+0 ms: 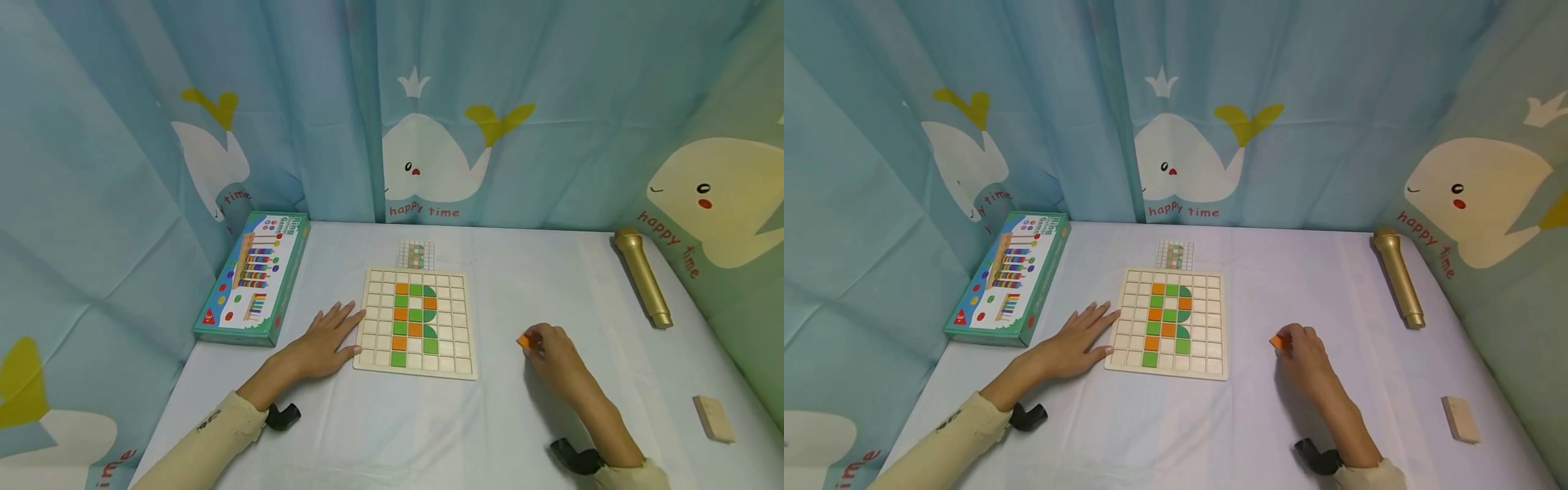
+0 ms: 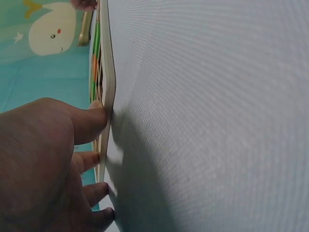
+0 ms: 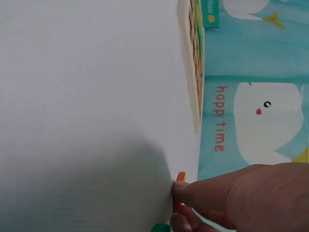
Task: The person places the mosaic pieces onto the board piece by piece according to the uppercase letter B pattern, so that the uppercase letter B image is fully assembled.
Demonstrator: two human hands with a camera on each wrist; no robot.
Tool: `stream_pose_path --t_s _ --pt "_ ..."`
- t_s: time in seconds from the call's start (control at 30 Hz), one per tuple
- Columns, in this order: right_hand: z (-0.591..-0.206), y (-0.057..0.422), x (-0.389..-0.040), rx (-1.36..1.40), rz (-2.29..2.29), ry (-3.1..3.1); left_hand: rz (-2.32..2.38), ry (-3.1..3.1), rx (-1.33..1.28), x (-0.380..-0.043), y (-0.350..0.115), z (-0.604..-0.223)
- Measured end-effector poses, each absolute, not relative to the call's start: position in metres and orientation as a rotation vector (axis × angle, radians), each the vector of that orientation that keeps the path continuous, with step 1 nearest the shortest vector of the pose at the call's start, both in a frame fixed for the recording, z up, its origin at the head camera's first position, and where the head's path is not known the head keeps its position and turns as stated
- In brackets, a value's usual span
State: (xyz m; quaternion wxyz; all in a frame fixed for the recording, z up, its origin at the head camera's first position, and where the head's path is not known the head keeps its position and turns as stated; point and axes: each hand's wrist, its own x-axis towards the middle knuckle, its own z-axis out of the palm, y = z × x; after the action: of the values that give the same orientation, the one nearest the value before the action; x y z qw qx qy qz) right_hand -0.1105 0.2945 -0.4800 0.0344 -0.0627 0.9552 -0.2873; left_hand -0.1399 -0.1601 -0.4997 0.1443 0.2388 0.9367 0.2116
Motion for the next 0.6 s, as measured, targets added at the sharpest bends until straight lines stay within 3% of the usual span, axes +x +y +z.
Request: stream_pose_path --t_s 0.6 --pt "-0.481 0.281 -0.129 -0.208 -0.89 2.925 0.594 2.7 0.685 -0.14 -0.16 -0.5"
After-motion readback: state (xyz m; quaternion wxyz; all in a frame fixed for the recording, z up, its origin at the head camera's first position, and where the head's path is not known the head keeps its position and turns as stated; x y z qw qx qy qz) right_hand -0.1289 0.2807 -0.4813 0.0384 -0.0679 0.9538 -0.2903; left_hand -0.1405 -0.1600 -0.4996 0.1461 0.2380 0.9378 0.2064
